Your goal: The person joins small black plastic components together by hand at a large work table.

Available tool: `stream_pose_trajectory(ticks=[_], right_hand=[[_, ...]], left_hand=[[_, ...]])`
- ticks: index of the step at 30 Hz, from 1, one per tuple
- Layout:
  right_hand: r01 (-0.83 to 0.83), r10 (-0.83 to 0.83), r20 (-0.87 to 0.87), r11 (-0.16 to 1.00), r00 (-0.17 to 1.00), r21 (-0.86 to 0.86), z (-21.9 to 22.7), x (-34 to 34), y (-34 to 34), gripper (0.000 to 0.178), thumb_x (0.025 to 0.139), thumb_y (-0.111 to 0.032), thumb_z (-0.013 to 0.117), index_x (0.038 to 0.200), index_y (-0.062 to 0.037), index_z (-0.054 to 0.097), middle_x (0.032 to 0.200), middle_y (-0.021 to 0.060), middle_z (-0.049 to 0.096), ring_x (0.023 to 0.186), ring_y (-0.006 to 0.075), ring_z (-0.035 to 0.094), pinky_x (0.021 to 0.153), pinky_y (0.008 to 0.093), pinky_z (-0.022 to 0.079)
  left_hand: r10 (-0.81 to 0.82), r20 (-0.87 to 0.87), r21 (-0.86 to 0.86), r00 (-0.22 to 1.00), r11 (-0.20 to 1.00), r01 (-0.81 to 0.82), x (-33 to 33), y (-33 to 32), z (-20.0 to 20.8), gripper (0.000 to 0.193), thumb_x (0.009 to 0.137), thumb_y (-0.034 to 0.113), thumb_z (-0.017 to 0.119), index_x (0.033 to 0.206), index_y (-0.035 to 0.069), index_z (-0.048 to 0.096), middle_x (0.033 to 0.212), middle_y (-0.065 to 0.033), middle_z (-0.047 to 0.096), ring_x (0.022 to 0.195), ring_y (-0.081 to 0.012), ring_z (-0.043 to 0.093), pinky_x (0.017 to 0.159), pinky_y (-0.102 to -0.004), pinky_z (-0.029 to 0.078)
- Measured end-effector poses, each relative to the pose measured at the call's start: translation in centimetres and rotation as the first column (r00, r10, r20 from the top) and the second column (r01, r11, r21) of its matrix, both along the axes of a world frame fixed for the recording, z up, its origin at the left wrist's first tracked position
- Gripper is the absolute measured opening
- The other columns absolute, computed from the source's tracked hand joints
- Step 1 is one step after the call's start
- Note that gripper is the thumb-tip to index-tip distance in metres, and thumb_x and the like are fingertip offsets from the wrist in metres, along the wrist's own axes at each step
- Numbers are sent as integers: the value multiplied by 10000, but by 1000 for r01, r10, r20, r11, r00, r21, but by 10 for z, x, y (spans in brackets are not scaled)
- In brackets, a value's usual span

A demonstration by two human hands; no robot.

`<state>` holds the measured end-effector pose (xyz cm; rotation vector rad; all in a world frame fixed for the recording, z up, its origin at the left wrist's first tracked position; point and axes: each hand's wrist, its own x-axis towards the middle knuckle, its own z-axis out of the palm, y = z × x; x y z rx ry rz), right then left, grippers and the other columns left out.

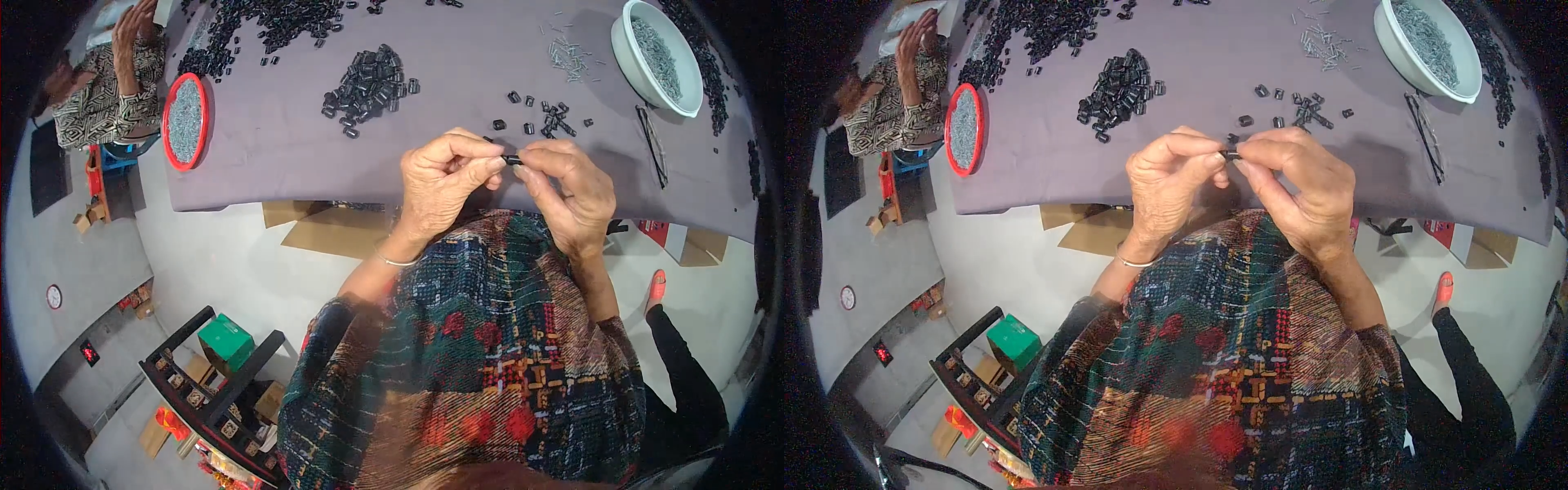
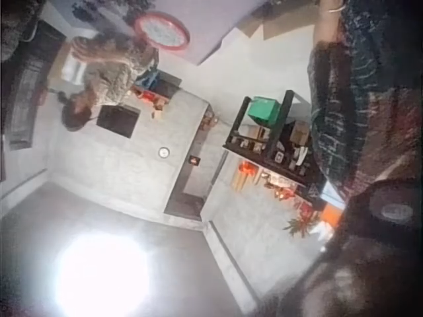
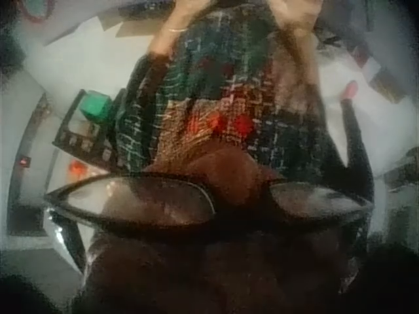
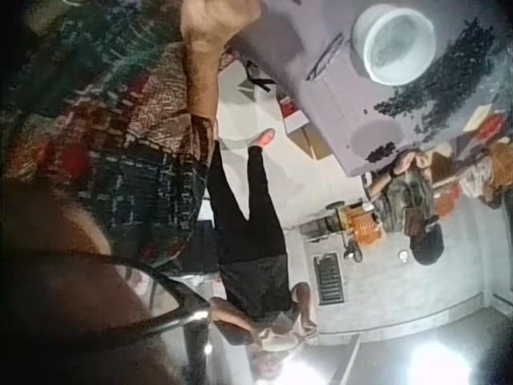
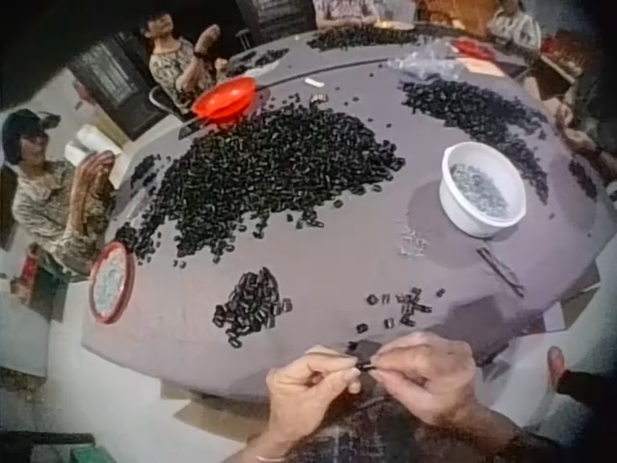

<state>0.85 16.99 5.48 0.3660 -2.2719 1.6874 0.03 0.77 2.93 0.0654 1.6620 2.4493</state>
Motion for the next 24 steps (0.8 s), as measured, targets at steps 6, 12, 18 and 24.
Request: stream_pose_trajectory(ticks=[6,12,18,24], right_hand=[[-38,40,-21,995,999,87,2,6,0,221,687,126,674,873,22,616,877,146,648,769,194,634,626,259,504],[-29,28,18,998,999,49,-8,4,2,196,694,116,677,850,18,610,882,142,649,789,199,637,642,263,503],[-35,32,43,997,999,70,-13,2,3,191,701,110,676,850,10,611,883,140,649,792,191,637,646,264,504],[-57,54,26,990,998,128,-16,1,5,188,705,110,671,856,15,611,877,141,646,763,182,635,639,256,503]], left_hand=[[-33,22,26,999,999,32,4,-3,-6,113,804,-42,655,917,-36,650,834,-87,626,653,-104,605,584,-198,510],[-22,132,57,991,998,14,6,0,-9,119,813,-89,599,913,-36,638,862,-133,622,706,-163,618,627,-257,533],[-57,222,75,973,996,41,5,-1,-3,130,828,-70,600,952,-52,633,883,-134,638,748,-158,625,669,-254,536],[-61,81,-103,995,992,69,4,0,-5,150,832,-59,605,980,-53,631,868,-125,641,737,-134,616,672,-249,532]])
